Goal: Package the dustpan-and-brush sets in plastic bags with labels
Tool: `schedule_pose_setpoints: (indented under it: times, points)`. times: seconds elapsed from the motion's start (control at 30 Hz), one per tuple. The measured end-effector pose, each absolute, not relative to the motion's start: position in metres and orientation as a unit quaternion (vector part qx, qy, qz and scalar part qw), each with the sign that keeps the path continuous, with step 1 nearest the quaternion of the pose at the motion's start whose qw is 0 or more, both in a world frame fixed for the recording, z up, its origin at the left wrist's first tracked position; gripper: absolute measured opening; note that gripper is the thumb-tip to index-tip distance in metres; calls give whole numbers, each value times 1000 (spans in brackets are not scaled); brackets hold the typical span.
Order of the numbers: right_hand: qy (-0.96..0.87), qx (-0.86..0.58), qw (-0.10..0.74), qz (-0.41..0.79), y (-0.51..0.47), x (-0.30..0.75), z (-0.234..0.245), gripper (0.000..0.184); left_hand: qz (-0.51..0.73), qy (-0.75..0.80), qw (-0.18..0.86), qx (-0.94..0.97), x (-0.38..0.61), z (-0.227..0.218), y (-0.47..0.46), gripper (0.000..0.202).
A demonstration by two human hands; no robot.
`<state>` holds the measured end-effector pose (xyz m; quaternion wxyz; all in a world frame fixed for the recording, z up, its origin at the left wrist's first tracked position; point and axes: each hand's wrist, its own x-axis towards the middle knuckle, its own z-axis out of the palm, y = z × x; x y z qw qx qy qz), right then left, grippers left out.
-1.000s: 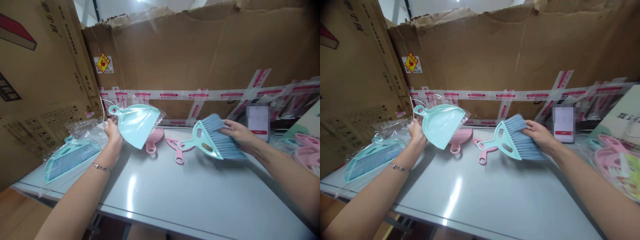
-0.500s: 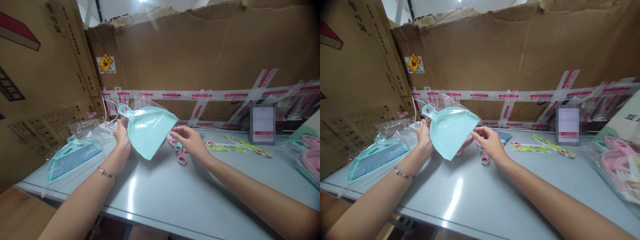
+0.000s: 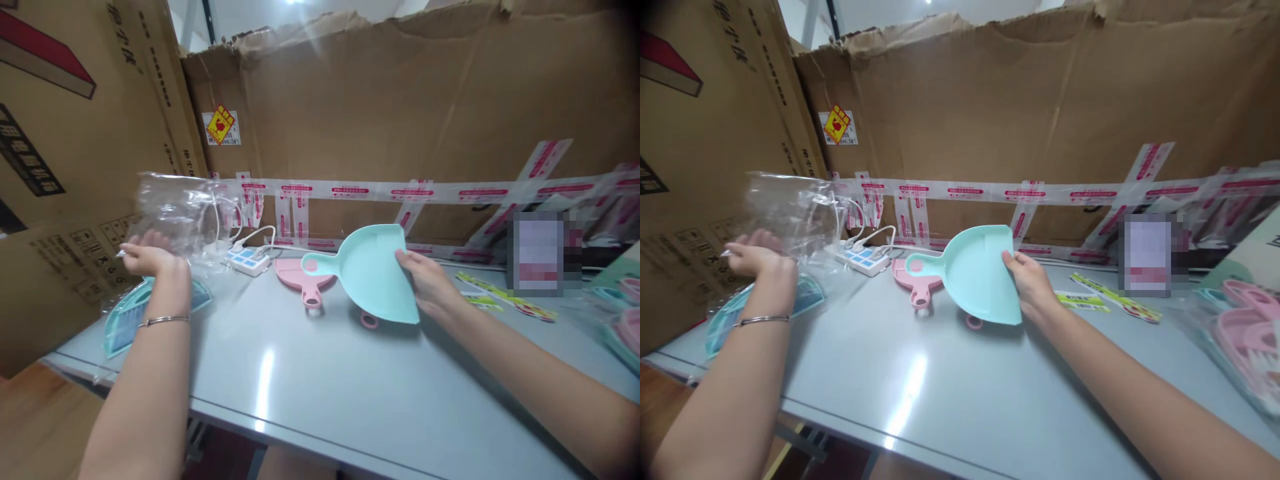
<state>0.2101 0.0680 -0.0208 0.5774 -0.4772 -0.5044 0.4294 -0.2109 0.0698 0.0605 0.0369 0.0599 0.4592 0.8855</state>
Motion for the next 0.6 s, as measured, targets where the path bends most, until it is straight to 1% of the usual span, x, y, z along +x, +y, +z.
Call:
schedule_pose_setpoints:
  times: [0.07,0.13,0.23,0.3,0.37,0.47,0.53,0.57,0.6]
  points:
    - [-546,-494,545,401,92,219,-16,35,881,471,-11,38,-233,55,72,27]
    - [-574,-499,522,385,115,214,-7,33,874,483,-38,31,-241,49,74,24]
    - [-631,-496,478,357,145,188,7,25,857,508,-77,35,-245,41,75,22]
    - [-672,-489,441,339,162,163,12,20,842,527,-104,46,-249,36,76,25]
    - [-706,-485,408,317,176,138,12,19,829,543,-120,61,-253,30,77,36]
    - [-731,-493,391,264,186,109,9,21,789,591,-138,101,-253,24,74,64]
    - [-741,-493,394,228,183,101,8,23,737,627,-193,164,-242,25,69,78]
    - [-748,-489,396,213,178,102,9,22,706,635,-235,209,-233,29,66,80]
    - [-756,-481,396,200,171,105,11,20,679,627,-286,253,-221,34,63,78]
